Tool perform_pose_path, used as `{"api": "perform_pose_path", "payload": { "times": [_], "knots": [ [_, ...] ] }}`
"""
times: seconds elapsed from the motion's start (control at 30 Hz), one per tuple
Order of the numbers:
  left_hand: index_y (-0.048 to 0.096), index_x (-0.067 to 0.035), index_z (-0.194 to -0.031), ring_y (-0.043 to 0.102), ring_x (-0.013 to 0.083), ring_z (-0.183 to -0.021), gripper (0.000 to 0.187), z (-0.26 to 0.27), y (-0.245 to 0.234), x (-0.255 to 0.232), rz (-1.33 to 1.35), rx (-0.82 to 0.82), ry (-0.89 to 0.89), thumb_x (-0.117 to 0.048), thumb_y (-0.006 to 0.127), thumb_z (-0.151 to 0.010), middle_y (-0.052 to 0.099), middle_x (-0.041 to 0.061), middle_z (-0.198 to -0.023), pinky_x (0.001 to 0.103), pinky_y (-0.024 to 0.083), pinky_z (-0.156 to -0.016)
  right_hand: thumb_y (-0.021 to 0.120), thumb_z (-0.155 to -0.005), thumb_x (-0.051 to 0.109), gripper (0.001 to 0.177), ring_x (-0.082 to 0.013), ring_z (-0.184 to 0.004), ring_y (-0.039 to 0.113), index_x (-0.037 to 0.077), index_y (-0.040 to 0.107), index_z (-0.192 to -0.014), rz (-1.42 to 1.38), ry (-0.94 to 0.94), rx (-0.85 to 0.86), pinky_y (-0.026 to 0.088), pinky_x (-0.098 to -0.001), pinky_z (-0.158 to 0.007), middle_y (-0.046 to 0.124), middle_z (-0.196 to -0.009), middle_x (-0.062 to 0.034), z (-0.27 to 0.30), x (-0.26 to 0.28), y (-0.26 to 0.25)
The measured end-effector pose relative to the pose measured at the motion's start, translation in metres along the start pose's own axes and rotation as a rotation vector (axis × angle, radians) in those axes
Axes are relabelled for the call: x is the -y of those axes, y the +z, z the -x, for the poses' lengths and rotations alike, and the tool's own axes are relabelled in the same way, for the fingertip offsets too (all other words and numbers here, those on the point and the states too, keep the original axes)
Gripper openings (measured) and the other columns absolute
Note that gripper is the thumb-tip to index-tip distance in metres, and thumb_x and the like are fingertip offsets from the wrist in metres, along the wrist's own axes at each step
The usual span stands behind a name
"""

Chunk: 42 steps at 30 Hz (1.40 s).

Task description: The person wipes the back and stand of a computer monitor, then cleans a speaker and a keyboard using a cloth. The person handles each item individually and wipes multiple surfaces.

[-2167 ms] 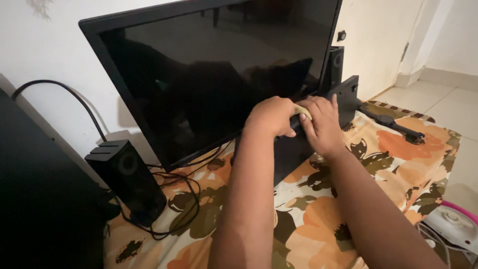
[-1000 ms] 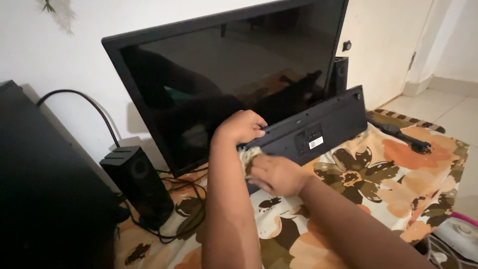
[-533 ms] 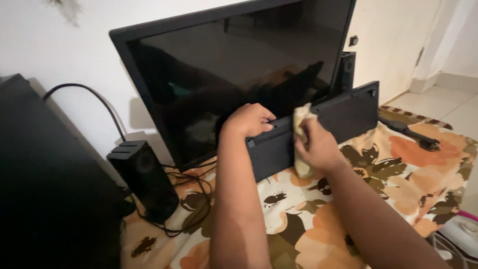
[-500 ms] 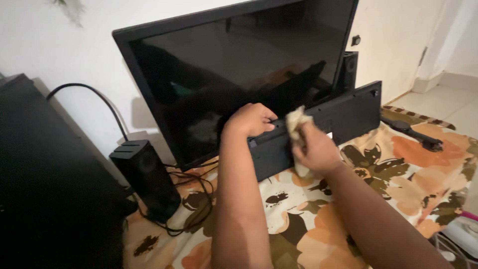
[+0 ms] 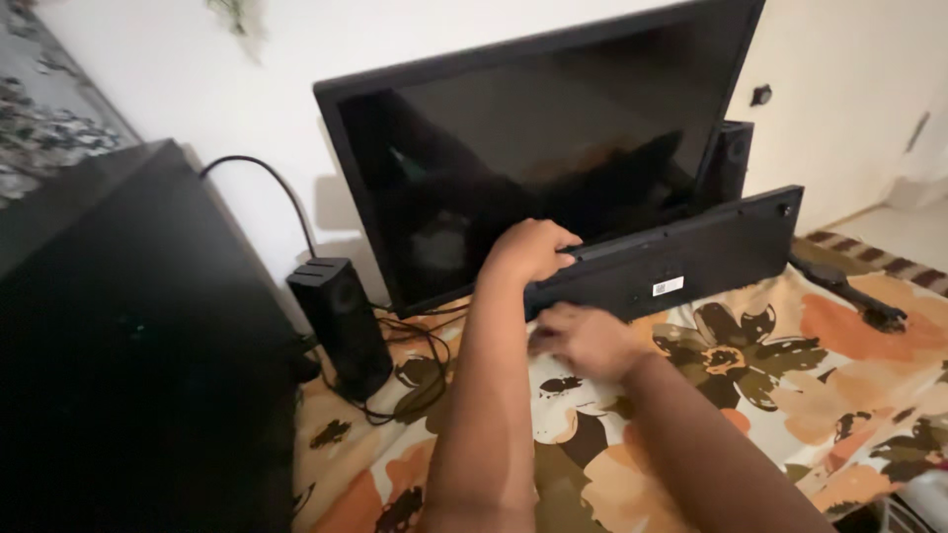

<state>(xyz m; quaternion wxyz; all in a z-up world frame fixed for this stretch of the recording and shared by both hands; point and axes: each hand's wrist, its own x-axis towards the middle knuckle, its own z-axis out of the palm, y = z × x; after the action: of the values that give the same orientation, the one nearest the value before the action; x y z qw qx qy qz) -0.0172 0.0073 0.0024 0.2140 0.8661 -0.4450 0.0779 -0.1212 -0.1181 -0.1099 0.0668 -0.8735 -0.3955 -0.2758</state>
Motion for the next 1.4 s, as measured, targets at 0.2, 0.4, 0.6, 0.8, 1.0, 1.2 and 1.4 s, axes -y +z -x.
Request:
{"api": "perform_pose_path", "payload": {
  "times": [0.2,0.4,0.6,0.8,1.0,1.2,1.4],
  "knots": [
    [0.068,-0.032,-0.132,0.067,0.0330,-0.106,0.048,0.048,-0.009,-0.026,-0.103,-0.070,-0.107,-0.030,0.078,-0.085,0.073,0.010,-0.112,0.045,0.054,-0.090,0.070,-0.067,0.003,0.027,-0.0311,-0.092,0.066,0.014,0.075,-0.091,0.085,0.395,-0.300,0.057,-0.0410,-0.077,0.065,-0.093,-0.0064,0.049,-0.018,-0.027],
    [0.066,-0.022,-0.133,0.068,0.0310,-0.107,0.051,0.117,-0.001,-0.005,-0.076,-0.325,-0.174,-0.023,0.081,-0.083,0.074,0.009,-0.120,0.045,0.055,-0.089,0.072,-0.074,0.006,0.020,-0.0330,-0.092,0.065,0.014,0.074,-0.092,0.089,0.458,-0.364,0.055,-0.0422,-0.078,0.062,-0.093,-0.0097,0.061,-0.022,-0.020],
    [0.053,-0.011,-0.150,0.066,0.0148,-0.110,0.060,0.123,0.086,0.040,0.912,-0.531,-0.097,0.000,0.070,-0.093,0.070,0.007,-0.122,0.029,0.054,-0.093,0.074,-0.075,0.008,0.036,-0.0337,-0.096,0.065,0.012,0.070,-0.110,0.087,0.400,-0.384,0.056,-0.0427,-0.079,0.063,-0.108,-0.0119,0.043,0.011,-0.019],
    [0.051,-0.006,-0.144,0.071,0.0214,-0.104,0.060,0.103,0.137,0.059,0.756,-0.596,-0.199,0.003,0.071,-0.088,0.072,0.009,-0.120,0.033,0.057,-0.089,0.073,-0.077,0.008,0.047,-0.0353,-0.102,0.064,0.010,0.067,-0.123,0.164,0.109,-0.449,0.055,-0.0425,-0.084,0.062,-0.126,-0.0160,0.011,0.044,-0.026],
    [0.062,-0.001,-0.132,0.073,0.0246,-0.103,0.048,0.112,0.145,0.068,0.647,-0.650,-0.122,0.005,0.064,-0.084,0.074,0.017,-0.113,0.035,0.056,-0.088,0.069,-0.077,0.006,0.052,-0.0294,-0.109,0.067,0.012,0.069,-0.129,0.463,0.031,-0.463,0.055,-0.0406,-0.087,0.067,-0.131,-0.0108,-0.028,0.074,-0.046],
    [0.058,-0.002,-0.134,0.068,0.0238,-0.104,0.039,0.109,0.137,0.049,0.844,-0.727,0.000,-0.011,0.070,-0.098,0.072,0.017,-0.115,0.034,0.054,-0.090,0.067,-0.088,0.003,0.034,-0.0278,-0.097,0.067,0.006,0.073,-0.122,0.579,0.244,-0.567,0.056,-0.0389,-0.079,0.073,-0.121,-0.0125,0.000,0.021,-0.046],
    [0.059,-0.002,-0.131,0.071,0.0266,-0.102,0.034,0.120,0.114,0.025,0.643,-0.719,-0.097,-0.014,0.069,-0.101,0.074,0.015,-0.114,0.034,0.054,-0.089,0.067,-0.099,0.002,0.028,-0.0252,-0.097,0.063,0.018,0.079,-0.118,0.770,0.671,-0.588,0.055,-0.0351,-0.085,0.076,-0.124,-0.0003,0.090,-0.060,-0.063]
  ]
}}
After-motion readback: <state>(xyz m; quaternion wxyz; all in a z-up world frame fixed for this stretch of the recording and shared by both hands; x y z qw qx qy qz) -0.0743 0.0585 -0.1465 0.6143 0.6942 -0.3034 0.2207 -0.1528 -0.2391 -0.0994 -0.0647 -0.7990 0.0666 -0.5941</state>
